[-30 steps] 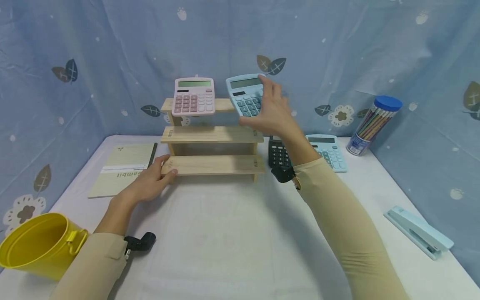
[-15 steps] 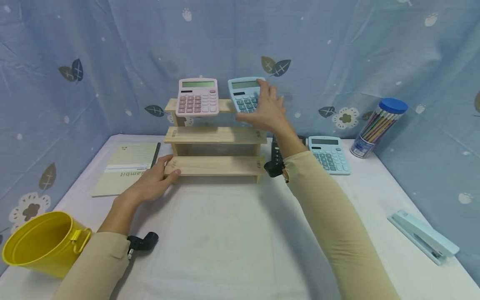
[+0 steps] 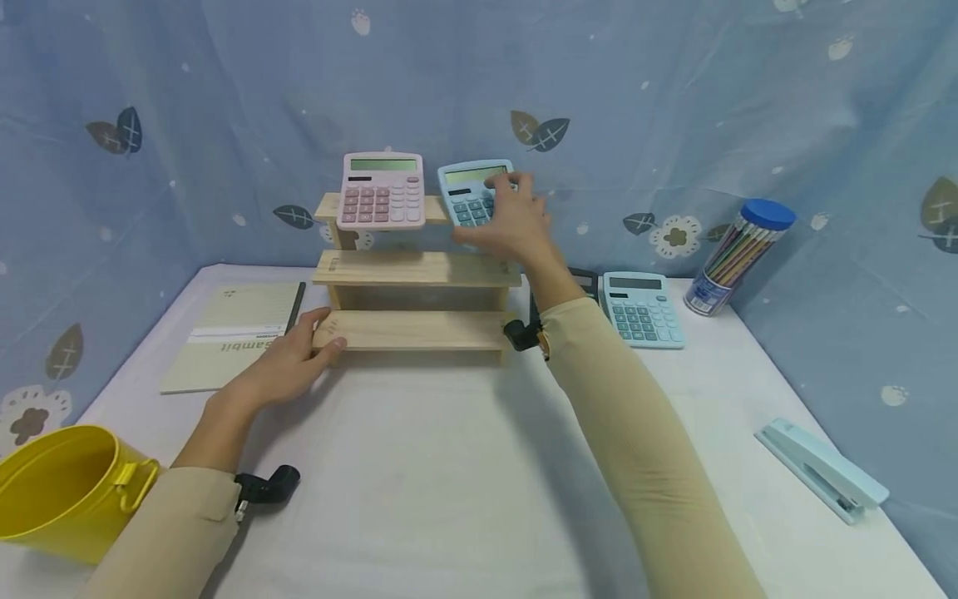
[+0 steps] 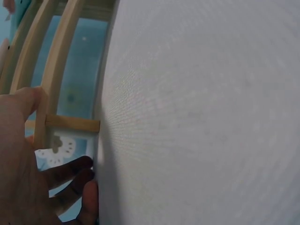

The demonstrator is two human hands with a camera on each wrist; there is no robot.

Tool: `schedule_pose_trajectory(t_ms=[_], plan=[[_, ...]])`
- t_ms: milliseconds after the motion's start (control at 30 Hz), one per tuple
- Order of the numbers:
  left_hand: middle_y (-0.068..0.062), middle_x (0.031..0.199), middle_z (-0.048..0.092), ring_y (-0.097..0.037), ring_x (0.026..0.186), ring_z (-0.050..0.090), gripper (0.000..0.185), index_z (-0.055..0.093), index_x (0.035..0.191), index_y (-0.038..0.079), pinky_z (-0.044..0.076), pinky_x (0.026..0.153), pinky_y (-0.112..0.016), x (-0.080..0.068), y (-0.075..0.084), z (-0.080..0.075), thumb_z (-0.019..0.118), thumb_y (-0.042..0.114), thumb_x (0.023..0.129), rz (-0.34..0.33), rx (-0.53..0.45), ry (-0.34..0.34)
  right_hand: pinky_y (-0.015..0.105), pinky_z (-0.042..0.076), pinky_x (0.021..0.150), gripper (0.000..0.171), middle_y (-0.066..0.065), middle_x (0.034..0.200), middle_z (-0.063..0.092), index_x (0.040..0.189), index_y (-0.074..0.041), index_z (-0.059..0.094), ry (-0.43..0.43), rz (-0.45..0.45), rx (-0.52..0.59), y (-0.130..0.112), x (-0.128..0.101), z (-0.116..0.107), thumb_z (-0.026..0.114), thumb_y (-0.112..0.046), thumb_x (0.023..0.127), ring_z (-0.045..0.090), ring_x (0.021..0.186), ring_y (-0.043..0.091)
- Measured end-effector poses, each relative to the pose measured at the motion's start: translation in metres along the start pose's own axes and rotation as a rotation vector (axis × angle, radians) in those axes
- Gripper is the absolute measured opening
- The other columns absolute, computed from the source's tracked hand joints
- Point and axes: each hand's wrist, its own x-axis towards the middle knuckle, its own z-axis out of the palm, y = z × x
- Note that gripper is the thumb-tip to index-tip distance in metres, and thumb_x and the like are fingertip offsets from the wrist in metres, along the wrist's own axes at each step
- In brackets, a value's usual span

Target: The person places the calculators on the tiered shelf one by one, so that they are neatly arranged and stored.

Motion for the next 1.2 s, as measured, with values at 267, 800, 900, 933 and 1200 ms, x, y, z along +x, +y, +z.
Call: schedule_pose_trajectory(t_ms=[267,800,900,933,1200], plan=[[-0.038,0.158,0.030,-0.055,0.144,0.033,0.079,0.008,0.162,0.000,0.030,0.114,-0.067,0.007,0.003,0.003,0.036,0.051,0.109,0.017,0.008,-0.006,0.049,0.024,0.124,0.093,0.013,0.169,0.024,0.161,-0.013,0.034,-0.055,-0.040,-0.062,0.000,0.004,-0.003,0.062,-0.069,0.091,0.024,0.155,0.035],[-0.039,0.159,0.025,-0.057,0.145,0.030,0.080,0.006,0.162,-0.001,0.028,0.113,-0.069,-0.002,0.002,-0.002,0.036,0.051,0.109,-0.005,0.015,-0.014,0.047,0.014,0.127,0.073,0.014,0.171,0.017,0.160,-0.007,0.034,-0.086,-0.203,0.002,0.000,0.009,0.014,0.060,-0.044,0.103,0.010,0.158,0.034],[-0.039,0.159,0.025,-0.057,0.145,0.029,0.080,0.006,0.162,-0.002,0.028,0.113,-0.069,-0.003,0.001,-0.003,0.037,0.051,0.109,-0.003,0.010,-0.010,0.045,0.014,0.128,0.073,0.012,0.171,0.018,0.160,-0.007,0.033,-0.086,-0.218,0.009,-0.001,0.009,0.014,0.060,-0.044,0.103,0.010,0.159,0.032],[-0.039,0.159,0.025,-0.056,0.145,0.030,0.080,0.006,0.162,-0.002,0.028,0.113,-0.069,-0.003,0.001,-0.003,0.037,0.051,0.109,-0.004,0.010,-0.008,0.045,0.014,0.128,0.073,0.012,0.171,0.018,0.160,-0.008,0.033,-0.089,-0.222,0.012,-0.001,0.008,0.014,0.060,-0.044,0.103,0.010,0.159,0.032],[-0.038,0.159,0.027,-0.055,0.145,0.031,0.080,0.006,0.162,-0.001,0.029,0.114,-0.068,-0.002,-0.001,-0.003,0.038,0.050,0.109,-0.002,0.006,0.000,0.047,0.018,0.127,0.072,0.012,0.170,0.021,0.161,-0.012,0.031,-0.087,-0.244,0.072,0.002,0.009,0.015,0.062,-0.040,0.103,0.015,0.158,0.032]])
